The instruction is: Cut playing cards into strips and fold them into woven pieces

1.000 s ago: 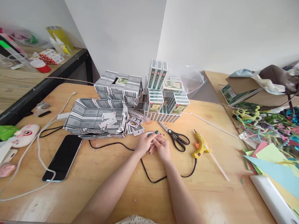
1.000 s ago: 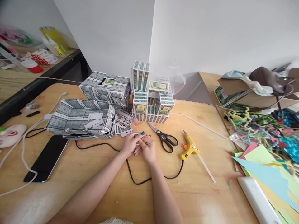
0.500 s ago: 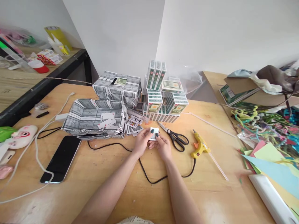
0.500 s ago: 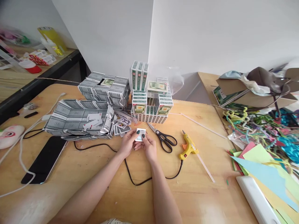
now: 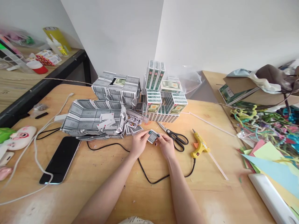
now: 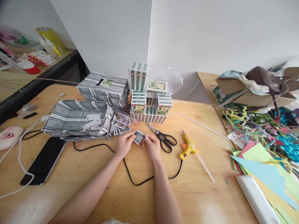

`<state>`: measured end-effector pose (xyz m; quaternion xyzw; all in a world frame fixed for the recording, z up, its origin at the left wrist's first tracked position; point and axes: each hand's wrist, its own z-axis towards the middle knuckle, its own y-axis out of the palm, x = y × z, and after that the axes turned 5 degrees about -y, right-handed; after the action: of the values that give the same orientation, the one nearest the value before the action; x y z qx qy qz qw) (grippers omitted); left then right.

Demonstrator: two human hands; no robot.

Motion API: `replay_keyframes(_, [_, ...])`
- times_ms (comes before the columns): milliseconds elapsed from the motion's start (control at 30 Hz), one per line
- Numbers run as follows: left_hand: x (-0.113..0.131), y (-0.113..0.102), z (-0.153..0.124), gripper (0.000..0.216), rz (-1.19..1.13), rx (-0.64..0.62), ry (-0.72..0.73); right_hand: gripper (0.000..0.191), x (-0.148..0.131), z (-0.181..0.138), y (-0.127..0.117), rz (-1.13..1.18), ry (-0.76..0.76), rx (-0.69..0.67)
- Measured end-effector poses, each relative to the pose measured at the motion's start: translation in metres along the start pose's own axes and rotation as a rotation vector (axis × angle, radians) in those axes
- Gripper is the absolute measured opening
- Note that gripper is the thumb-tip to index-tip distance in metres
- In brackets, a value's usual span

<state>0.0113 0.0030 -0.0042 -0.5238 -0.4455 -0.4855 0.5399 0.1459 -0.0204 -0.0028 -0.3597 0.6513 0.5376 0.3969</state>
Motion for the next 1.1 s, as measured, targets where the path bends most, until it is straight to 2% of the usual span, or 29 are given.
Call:
replay_keyframes(300, [0.003, 0.000, -0.001, 0.026, 0.074, -0.071, 0.040, 0.018, -0.004, -0.001, 0.001, 0.023, 0.043, -0.014])
replay_keyframes(667, [0.009, 0.001, 0.000, 0.020, 0.027, -0.043, -0.074, 0.019, 0.000, -0.002, -0.002, -0.014, 0.048, -0.036])
replay_keyframes(800, [0.010, 0.003, 0.000, 0.022, 0.041, 0.003, -0.095, 0.020, 0.001, -0.002, -0.002, -0.023, 0.060, -0.042])
replay_keyframes(967, [0.006, 0.002, 0.002, 0.019, 0.072, 0.013, -0.040, 0.022, -0.003, -0.002, 0.000, -0.030, 0.091, -0.073])
replay_keyframes(1100, [0.004, -0.002, 0.004, 0.018, 0.151, 0.000, 0.041, 0.029, -0.010, -0.002, 0.001, -0.062, 0.145, -0.183])
